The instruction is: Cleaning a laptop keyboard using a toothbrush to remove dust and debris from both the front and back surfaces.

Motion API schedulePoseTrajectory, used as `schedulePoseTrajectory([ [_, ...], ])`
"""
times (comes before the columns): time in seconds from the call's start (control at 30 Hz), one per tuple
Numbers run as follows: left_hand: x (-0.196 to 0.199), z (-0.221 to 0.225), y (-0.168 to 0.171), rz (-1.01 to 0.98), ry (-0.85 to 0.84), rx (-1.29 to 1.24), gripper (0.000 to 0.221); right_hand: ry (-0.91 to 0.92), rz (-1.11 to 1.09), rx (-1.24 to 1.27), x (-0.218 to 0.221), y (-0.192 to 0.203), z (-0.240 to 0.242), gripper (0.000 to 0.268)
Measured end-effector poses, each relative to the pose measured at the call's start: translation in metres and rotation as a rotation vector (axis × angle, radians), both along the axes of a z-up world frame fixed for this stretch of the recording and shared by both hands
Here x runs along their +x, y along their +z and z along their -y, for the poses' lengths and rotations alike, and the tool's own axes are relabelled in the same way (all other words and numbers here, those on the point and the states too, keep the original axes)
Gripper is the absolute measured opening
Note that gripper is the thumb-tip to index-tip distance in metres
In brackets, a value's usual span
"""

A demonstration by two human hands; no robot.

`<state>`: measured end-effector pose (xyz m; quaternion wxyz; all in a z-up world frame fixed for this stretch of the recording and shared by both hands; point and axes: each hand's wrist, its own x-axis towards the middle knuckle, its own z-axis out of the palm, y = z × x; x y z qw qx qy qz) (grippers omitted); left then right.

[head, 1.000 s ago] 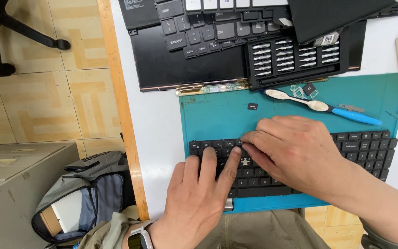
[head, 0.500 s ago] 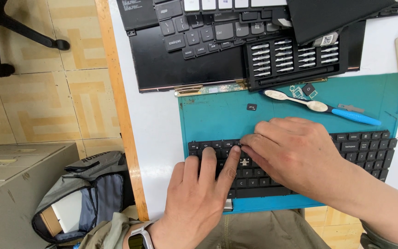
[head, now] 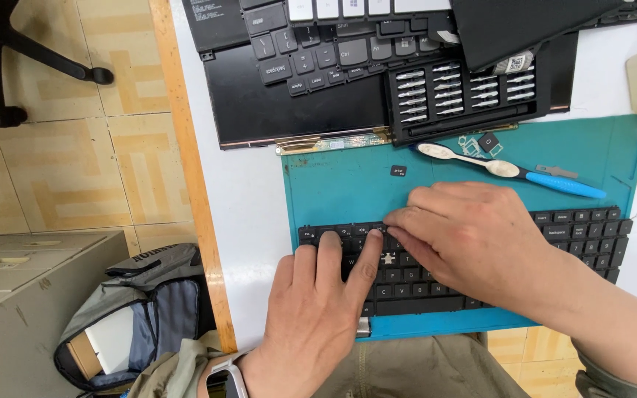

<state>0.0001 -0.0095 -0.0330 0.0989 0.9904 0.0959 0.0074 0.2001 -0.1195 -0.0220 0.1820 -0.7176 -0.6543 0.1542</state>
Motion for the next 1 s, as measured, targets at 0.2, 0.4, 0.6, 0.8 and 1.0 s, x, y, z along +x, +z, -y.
schedulePoseTrajectory([
  [0.2,0.001,-0.003,0.0,-0.059,-0.009,-0.027,0.072,-0.075,-0.045,-0.08,0.004,-0.001,-0.004,0.012],
  [0.4,-0.002,-0.001,-0.001,-0.067,-0.025,0.081,0.065,-0.143,-0.072,-0.153,0.004,-0.006,-0.007,0.011],
  [0.6,-0.002,0.0,-0.006,-0.089,-0.057,0.122,0.063,-0.22,-0.083,-0.599,0.007,-0.002,-0.028,0.016],
  [0.8,-0.005,0.0,-0.006,-0.091,-0.083,0.117,0.051,-0.188,0.0,-0.594,0.002,0.0,-0.028,0.018],
  [1.0,-0.009,-0.007,0.003,-0.092,-0.075,-0.013,0.052,-0.184,-0.093,-0.836,0.01,0.022,-0.04,0.022],
])
